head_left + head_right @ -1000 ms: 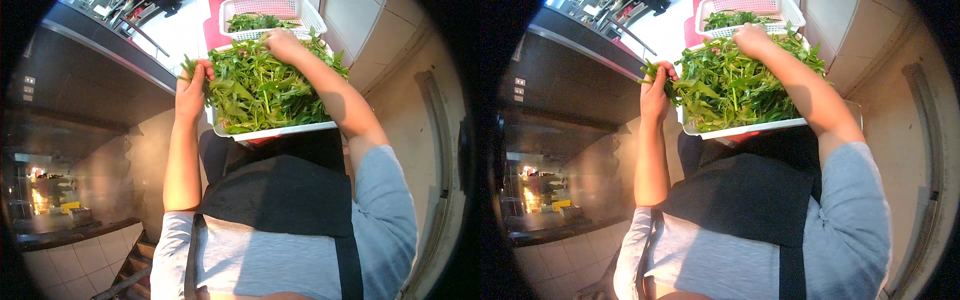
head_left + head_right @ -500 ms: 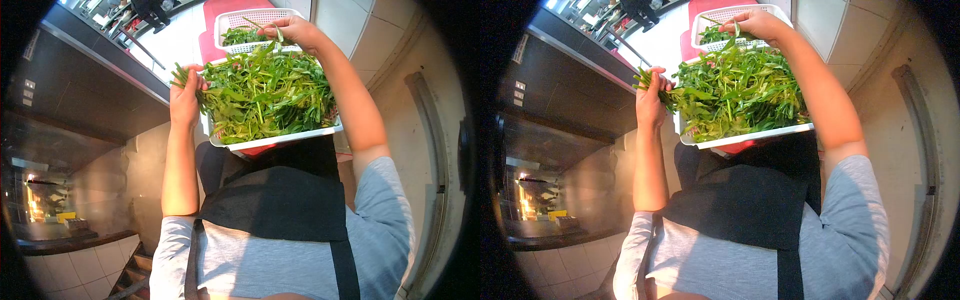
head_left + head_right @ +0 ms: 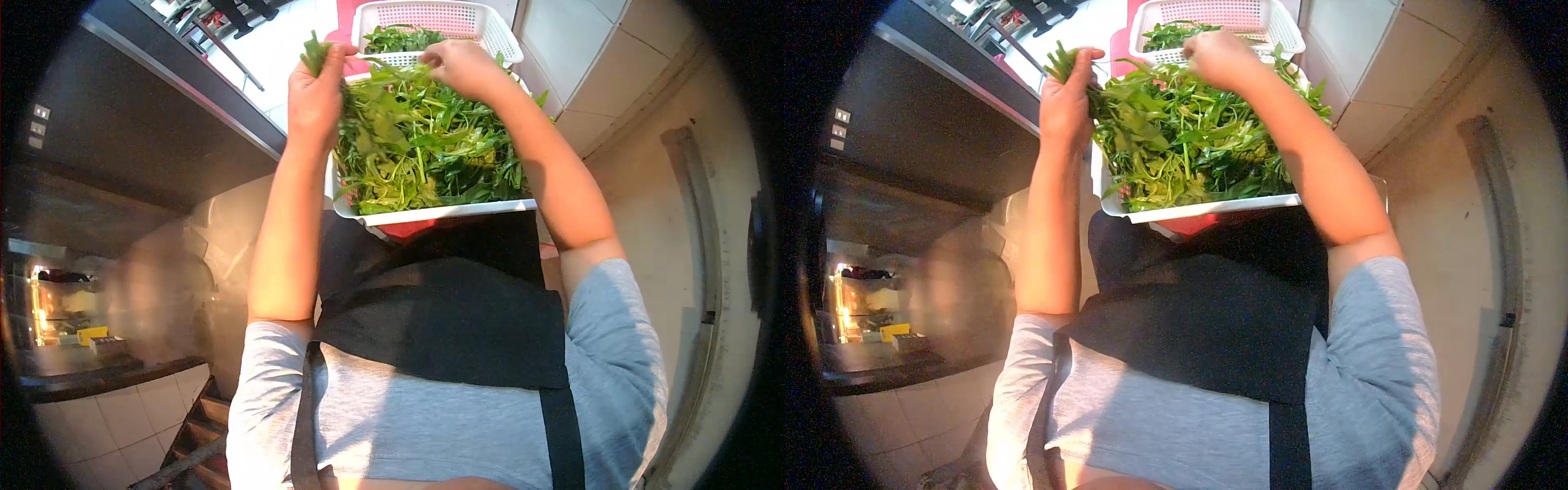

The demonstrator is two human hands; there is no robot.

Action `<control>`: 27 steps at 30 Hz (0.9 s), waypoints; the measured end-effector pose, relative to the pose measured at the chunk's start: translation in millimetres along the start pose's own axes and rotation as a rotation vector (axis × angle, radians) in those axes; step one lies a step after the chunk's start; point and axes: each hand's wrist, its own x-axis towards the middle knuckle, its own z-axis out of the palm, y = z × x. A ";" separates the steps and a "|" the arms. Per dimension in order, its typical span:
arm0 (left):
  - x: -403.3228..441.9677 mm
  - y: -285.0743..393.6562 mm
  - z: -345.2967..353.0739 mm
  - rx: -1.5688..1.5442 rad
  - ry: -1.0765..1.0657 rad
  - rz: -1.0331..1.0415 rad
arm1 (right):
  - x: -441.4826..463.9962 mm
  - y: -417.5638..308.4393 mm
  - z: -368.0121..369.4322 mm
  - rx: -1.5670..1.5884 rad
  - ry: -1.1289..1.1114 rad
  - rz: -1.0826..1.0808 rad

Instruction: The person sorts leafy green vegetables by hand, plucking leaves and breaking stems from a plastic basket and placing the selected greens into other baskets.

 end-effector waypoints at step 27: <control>-15.9 5.2 -39.0 -0.032 -0.016 -0.041 | 4.7 0.8 -81.7 0.589 -0.096 0.078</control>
